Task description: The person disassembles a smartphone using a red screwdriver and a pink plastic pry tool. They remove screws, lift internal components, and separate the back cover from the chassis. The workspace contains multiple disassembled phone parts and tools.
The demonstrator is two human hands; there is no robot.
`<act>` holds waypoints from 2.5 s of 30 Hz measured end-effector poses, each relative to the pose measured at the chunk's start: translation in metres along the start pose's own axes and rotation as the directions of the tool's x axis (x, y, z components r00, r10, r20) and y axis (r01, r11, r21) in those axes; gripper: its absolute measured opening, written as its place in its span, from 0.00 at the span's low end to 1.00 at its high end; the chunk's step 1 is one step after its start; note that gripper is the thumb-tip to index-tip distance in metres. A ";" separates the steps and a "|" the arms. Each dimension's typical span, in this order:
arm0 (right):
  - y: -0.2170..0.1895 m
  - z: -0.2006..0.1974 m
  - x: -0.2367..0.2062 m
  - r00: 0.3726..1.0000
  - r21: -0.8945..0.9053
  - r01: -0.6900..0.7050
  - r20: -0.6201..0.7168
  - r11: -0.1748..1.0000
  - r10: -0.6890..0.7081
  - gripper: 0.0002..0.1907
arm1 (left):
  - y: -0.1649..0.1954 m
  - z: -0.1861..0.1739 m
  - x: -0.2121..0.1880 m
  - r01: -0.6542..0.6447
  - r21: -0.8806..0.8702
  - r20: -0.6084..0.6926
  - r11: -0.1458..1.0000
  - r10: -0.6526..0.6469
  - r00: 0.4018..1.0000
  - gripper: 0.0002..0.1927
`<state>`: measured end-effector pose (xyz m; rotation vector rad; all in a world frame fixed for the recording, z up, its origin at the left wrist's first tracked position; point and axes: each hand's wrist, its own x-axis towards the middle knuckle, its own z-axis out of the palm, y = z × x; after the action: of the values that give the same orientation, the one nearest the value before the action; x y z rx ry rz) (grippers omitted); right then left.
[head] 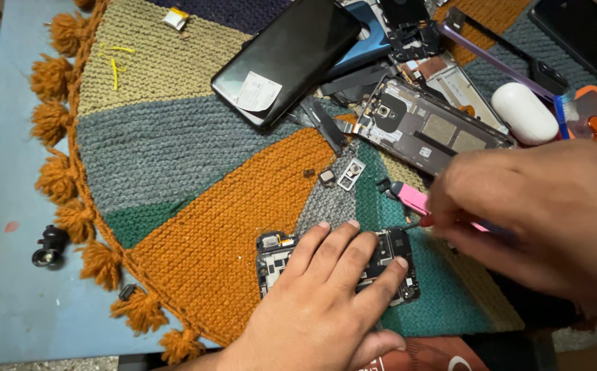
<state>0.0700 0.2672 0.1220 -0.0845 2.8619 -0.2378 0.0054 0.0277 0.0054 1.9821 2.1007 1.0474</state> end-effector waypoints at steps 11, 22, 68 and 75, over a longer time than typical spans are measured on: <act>0.010 0.015 -0.014 0.974 -0.104 -0.198 0.090 0.975 0.208 0.15 | 0.000 0.000 0.000 0.001 0.002 0.001 1.000 -0.001 1.000 0.37; 0.007 0.011 -0.013 0.998 0.000 0.041 -0.037 0.999 -0.041 0.10 | -0.001 -0.001 0.001 -0.006 0.006 0.000 1.000 0.006 1.000 0.36; 0.000 0.027 -0.026 0.972 0.151 0.053 -0.235 0.987 -0.016 0.14 | -0.002 0.006 -0.019 0.128 -0.718 -0.488 0.685 -0.626 0.608 0.56; 0.001 0.030 -0.034 0.987 0.071 -0.135 -0.075 0.988 0.140 0.14 | -0.002 0.007 -0.016 0.105 -0.708 -0.518 0.698 -0.614 0.595 0.57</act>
<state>0.1104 0.2658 0.1023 0.1384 2.9204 -0.3129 0.0095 0.0161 -0.0071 0.7463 1.8741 2.3010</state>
